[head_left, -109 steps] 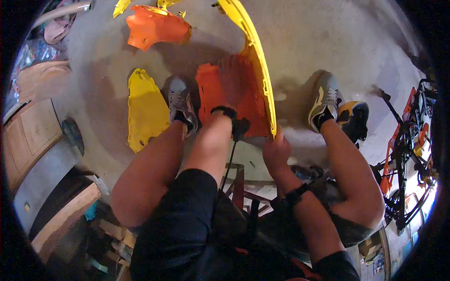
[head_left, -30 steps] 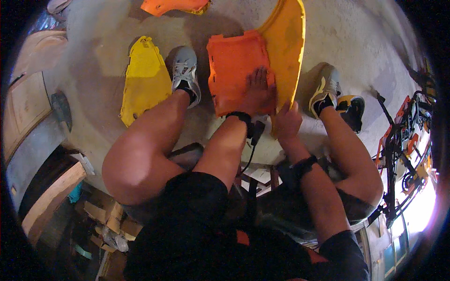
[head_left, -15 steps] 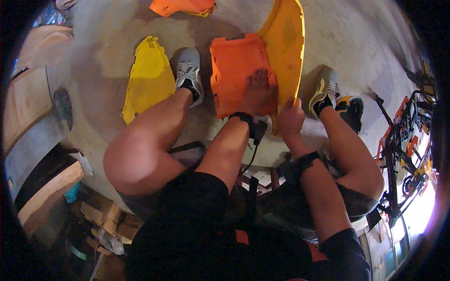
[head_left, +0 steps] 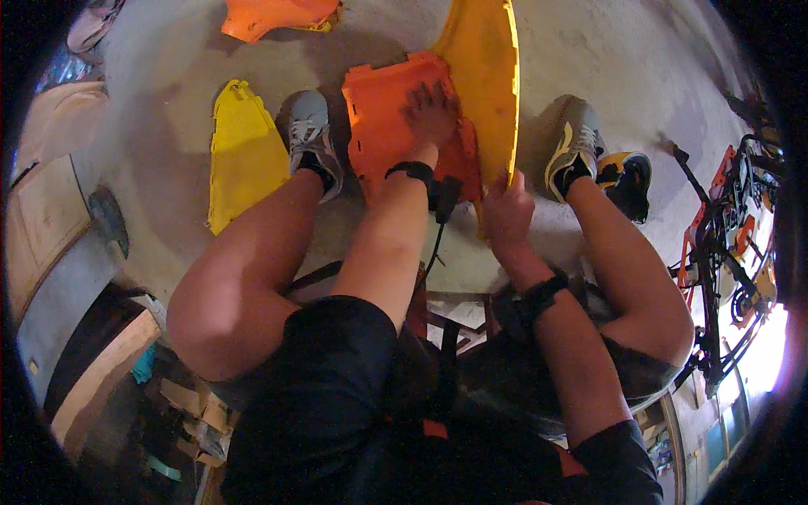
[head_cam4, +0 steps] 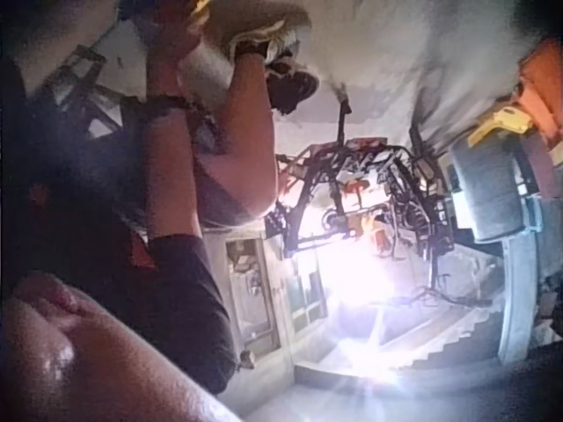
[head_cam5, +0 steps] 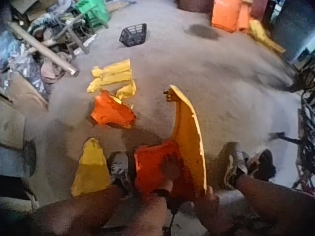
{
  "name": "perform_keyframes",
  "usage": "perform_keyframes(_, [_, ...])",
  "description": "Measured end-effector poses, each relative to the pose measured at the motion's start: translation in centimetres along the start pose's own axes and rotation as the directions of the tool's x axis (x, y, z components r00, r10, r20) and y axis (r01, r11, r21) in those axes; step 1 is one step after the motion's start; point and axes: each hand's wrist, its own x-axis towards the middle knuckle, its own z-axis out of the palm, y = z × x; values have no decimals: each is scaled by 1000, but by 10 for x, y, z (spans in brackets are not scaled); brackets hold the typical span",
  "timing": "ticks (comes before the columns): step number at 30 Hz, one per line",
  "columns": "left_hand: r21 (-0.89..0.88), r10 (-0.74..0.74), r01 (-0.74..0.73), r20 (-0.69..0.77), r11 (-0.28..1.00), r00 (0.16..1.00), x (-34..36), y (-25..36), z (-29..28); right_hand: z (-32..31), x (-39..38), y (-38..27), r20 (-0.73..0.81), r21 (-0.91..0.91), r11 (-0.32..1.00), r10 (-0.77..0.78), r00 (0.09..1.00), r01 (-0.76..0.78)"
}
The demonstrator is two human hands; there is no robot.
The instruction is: The recorder is assembling plastic fairing panels for a motorcycle using a power drill.
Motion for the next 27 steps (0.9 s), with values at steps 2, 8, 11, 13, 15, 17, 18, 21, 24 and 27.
perform_keyframes(2, [1,22,-22,33,1000,999,0,8,14,3,0,7,-16,-5,1000,4,1000,-4])
perform_keyframes(8, [-91,96,-80,198,993,975,-2,26,23,-14,6,22,-1,54,997,56,998,-56])
perform_keyframes(11, [21,192,-198,152,980,970,-1,13,38,-11,-5,36,53,9,997,81,995,-82])
perform_keyframes(13, [187,273,-279,58,942,960,18,-51,42,5,1,10,89,38,999,14,996,-17])
perform_keyframes(15, [216,306,-308,47,926,951,13,-42,54,-4,0,5,39,36,999,5,999,-7])
perform_keyframes(17, [267,266,-267,41,926,963,6,-55,46,-10,10,-8,104,141,990,7,995,-22])
perform_keyframes(18, [264,289,-298,74,917,954,0,-31,47,-21,22,-7,116,158,985,47,992,-65])
perform_keyframes(21, [32,232,-241,175,970,957,-6,16,9,-60,84,-30,-73,191,972,-126,989,138])
perform_keyframes(24, [-564,75,-135,-127,815,989,-4,11,11,-89,151,-108,130,409,913,-71,989,12])
perform_keyframes(27, [-376,141,-155,-64,913,988,-3,13,7,-87,210,-137,385,-74,989,-89,919,127])
